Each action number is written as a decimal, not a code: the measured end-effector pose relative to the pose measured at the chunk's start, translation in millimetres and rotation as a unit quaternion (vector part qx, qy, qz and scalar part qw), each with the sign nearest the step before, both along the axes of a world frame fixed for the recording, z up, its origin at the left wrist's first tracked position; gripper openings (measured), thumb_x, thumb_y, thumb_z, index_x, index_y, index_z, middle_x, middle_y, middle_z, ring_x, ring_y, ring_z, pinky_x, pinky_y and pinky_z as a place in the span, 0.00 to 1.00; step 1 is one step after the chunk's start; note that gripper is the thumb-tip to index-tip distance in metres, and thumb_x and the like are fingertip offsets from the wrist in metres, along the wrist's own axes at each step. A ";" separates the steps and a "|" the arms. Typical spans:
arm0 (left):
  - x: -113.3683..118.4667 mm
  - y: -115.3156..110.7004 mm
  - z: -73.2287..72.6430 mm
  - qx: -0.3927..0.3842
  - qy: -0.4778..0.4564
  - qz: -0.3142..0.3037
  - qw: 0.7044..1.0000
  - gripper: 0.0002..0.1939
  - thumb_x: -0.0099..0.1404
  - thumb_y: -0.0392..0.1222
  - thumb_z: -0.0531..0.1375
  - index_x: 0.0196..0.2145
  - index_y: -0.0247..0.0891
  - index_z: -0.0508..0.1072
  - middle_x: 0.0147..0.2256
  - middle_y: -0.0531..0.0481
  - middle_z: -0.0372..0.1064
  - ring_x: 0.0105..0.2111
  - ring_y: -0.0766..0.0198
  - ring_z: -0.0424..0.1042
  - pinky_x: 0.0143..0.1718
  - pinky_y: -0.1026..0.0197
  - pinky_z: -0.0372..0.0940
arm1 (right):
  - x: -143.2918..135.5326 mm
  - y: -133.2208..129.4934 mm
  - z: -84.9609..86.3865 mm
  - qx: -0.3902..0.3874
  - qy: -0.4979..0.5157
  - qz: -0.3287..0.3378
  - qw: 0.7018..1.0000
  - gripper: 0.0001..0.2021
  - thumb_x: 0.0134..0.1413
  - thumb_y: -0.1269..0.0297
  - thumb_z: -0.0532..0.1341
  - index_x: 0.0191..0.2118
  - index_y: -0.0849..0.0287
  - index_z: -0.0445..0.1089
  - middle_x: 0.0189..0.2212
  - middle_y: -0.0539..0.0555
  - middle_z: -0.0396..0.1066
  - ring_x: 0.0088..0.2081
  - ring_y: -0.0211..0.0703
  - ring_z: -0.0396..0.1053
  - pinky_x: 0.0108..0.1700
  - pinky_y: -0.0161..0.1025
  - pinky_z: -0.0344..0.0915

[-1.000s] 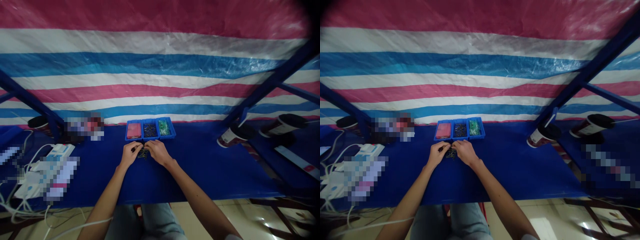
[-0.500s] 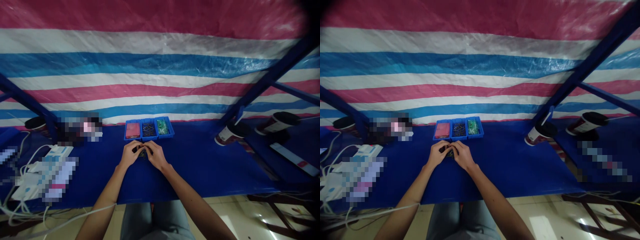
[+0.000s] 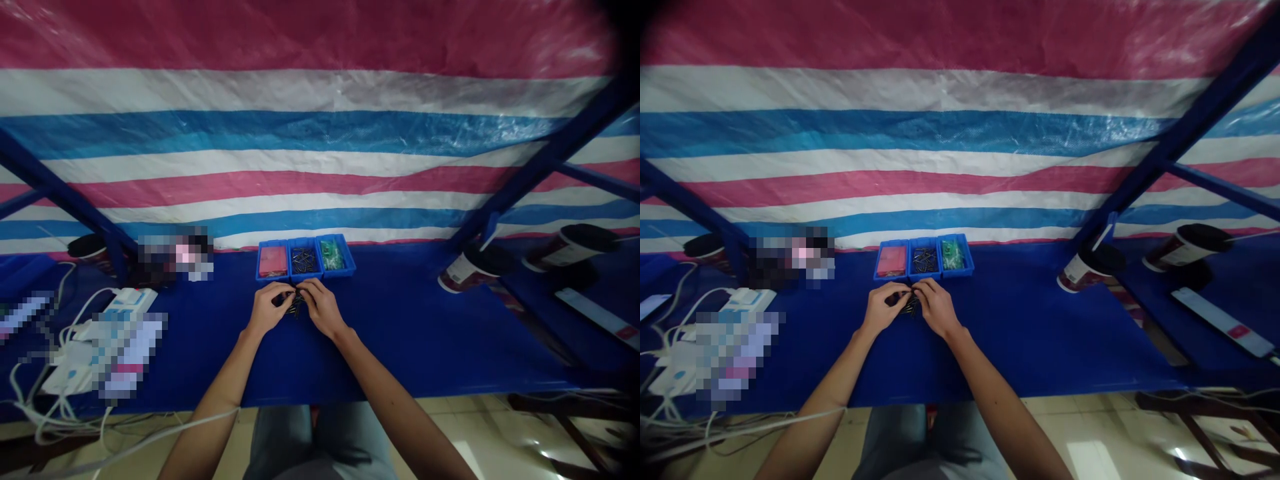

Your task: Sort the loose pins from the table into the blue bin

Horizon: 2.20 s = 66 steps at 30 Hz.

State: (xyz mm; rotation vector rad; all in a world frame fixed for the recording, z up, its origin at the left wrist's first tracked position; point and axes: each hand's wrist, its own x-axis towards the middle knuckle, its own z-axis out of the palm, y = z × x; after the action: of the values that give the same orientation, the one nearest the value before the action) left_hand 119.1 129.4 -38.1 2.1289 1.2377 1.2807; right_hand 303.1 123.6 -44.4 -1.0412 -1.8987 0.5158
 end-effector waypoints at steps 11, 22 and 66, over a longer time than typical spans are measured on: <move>-2.0 3.4 -6.7 -0.040 -0.051 -0.015 0.998 0.07 0.64 0.43 0.65 0.33 0.38 0.81 0.34 0.47 0.80 0.33 0.60 0.78 0.38 0.61 0.70 | -0.5 5.7 -13.7 -0.005 -0.006 0.017 1.000 0.10 0.68 0.66 0.56 0.43 0.57 0.75 0.40 0.55 0.74 0.43 0.42 0.73 0.48 0.38 0.68; -3.5 4.5 -5.2 -0.077 -0.028 -0.012 0.997 0.12 0.68 0.46 0.61 0.34 0.36 0.79 0.28 0.49 0.77 0.25 0.65 0.72 0.30 0.64 0.64 | -0.6 5.2 -12.3 -0.006 0.041 -0.001 0.999 0.09 0.66 0.64 0.59 0.44 0.55 0.77 0.40 0.55 0.74 0.42 0.43 0.73 0.48 0.38 0.69; -6.5 2.6 -8.4 -0.117 0.015 -0.027 0.993 0.16 0.69 0.49 0.57 0.34 0.34 0.78 0.16 0.59 0.52 0.18 0.71 0.52 0.24 0.67 0.51 | 0.6 3.4 -18.1 -0.018 0.002 -0.026 0.999 0.11 0.64 0.61 0.59 0.42 0.57 0.78 0.26 0.50 0.75 0.24 0.36 0.68 0.29 0.31 0.61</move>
State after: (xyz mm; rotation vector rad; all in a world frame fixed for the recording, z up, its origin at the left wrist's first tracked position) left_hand 112.6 132.0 -46.4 2.0054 1.2651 1.0282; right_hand 303.7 127.0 -62.6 -1.1089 -1.8598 0.5250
